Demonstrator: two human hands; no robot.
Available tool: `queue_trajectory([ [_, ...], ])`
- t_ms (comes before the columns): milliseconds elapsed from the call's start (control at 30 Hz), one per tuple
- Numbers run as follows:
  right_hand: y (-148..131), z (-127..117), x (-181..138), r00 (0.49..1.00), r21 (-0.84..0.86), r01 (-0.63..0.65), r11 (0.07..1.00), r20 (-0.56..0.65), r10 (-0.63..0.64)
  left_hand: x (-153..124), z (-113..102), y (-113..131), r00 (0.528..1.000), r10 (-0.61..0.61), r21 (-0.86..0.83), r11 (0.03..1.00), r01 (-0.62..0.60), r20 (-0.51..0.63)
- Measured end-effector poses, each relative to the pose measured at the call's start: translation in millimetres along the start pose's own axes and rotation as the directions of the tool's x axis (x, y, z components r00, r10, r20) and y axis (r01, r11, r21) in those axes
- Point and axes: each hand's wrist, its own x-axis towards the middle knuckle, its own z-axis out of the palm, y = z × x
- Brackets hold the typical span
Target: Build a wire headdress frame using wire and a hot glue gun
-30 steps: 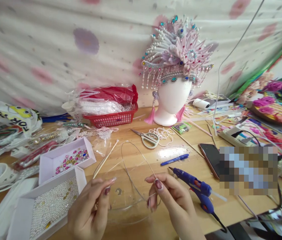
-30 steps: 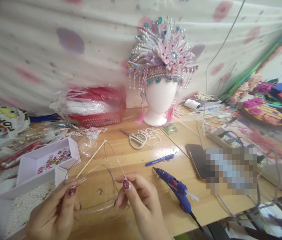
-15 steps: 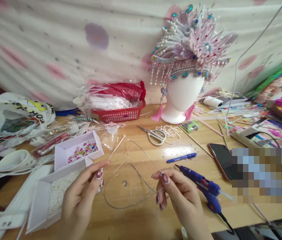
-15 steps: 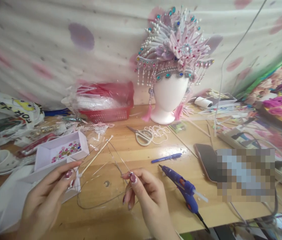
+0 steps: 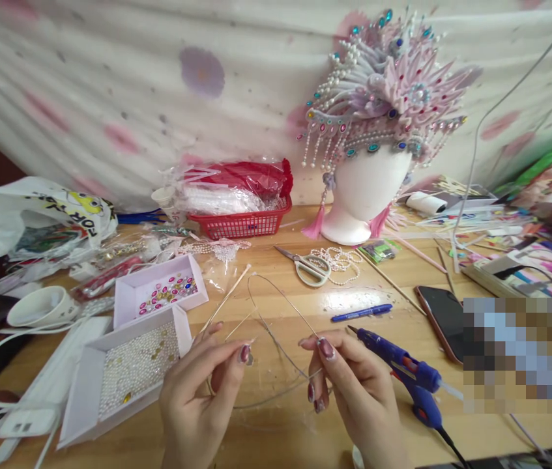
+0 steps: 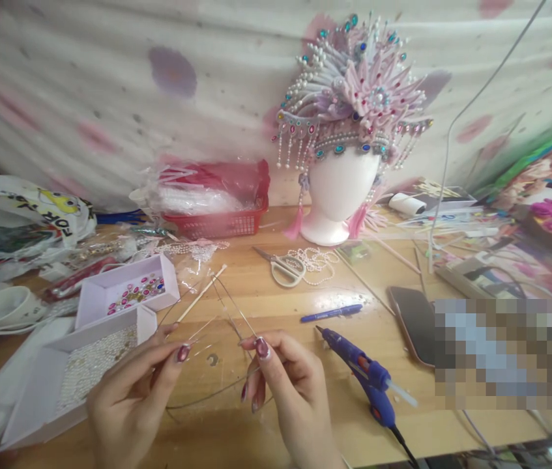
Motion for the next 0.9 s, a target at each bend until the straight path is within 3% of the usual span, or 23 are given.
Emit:
queue_trajectory([
  [200, 0.7, 0.3, 0.1, 1.000, 0.009, 0.007, 1.000, -0.020, -0.007, -1.2, 3.3, -2.4, 0.995, 0.002, -0.087, 0.996, -0.010, -0.095],
  [433, -0.8, 1.1, 0.4, 1.000, 0.019, 0.005, 1.000, -0.028, -0.004, 5.4, 5.5, -1.8, 0.989, 0.137, 0.007, 0.991, -0.137, -0.047],
  [633, -2.3, 4.2, -0.9, 0.999, 0.063, -0.005, 0.998, -0.052, 0.009, 9.6, 4.2, -5.9, 0.937, 0.350, 0.075, 0.934, -0.348, -0.009],
  [733, -9.8, 10.8, -5.3, 0.989, 0.093, -0.082, 0.992, -0.118, 0.092, 7.3, 0.1, -2.0, 0.935, 0.355, 0.093, 0.931, -0.352, -0.021],
  [900, -14.7, 16.1, -12.2, 0.977, 0.153, -0.158, 0.975, -0.120, 0.178, -0.4, -9.2, 5.5, 0.960, 0.278, 0.110, 0.954, -0.278, 0.011],
])
